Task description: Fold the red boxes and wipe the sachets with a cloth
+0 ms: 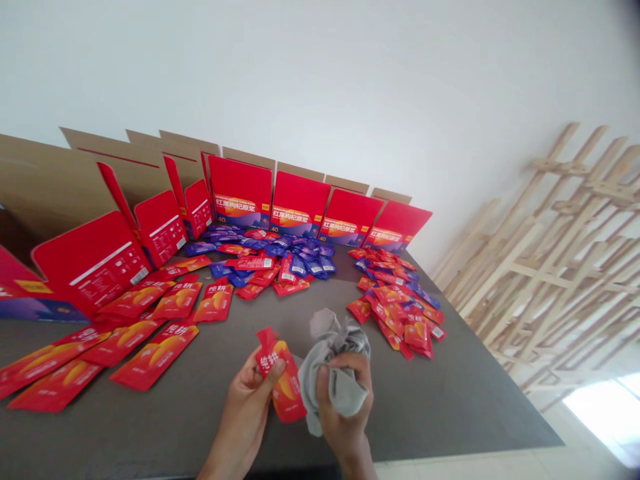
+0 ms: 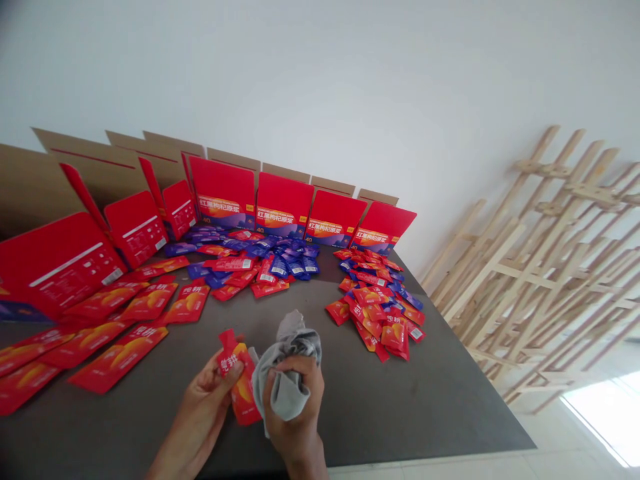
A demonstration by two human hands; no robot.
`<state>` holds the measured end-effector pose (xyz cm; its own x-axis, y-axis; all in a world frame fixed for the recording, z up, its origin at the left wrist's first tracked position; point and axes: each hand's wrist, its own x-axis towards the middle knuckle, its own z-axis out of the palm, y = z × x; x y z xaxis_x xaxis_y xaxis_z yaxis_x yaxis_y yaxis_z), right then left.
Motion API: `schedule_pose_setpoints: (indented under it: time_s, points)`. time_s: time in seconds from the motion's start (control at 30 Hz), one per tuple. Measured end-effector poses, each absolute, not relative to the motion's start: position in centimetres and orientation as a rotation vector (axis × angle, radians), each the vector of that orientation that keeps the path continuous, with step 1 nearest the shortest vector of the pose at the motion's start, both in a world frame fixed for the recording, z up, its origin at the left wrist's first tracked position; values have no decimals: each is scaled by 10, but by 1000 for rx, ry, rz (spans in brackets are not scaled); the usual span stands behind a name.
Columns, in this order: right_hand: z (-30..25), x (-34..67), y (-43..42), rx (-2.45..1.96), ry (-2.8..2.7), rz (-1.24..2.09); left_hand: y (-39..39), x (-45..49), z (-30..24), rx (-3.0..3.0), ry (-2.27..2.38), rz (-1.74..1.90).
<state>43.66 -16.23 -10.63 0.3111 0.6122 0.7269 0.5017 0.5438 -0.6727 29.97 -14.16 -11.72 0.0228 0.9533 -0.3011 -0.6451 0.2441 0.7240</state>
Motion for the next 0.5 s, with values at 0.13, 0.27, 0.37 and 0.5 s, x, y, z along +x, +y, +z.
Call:
schedule_pose_setpoints:
  time_s: [0.13, 0.27, 0.37, 0.5]
  points:
    - [-101, 439, -166, -1039, -1688, 186, -137, 295, -111, 409, 889, 1358]
    - [-91, 429, -159, -1120, -1991, 360, -142, 299, -111, 382, 890, 1316]
    - [-91, 420, -157, -1211, -2045, 413, -143, 298, -111, 342, 882, 1304]
    - [-100, 415, -162, -1294, -2112, 488, -135, 287, -101, 312, 917, 1396]
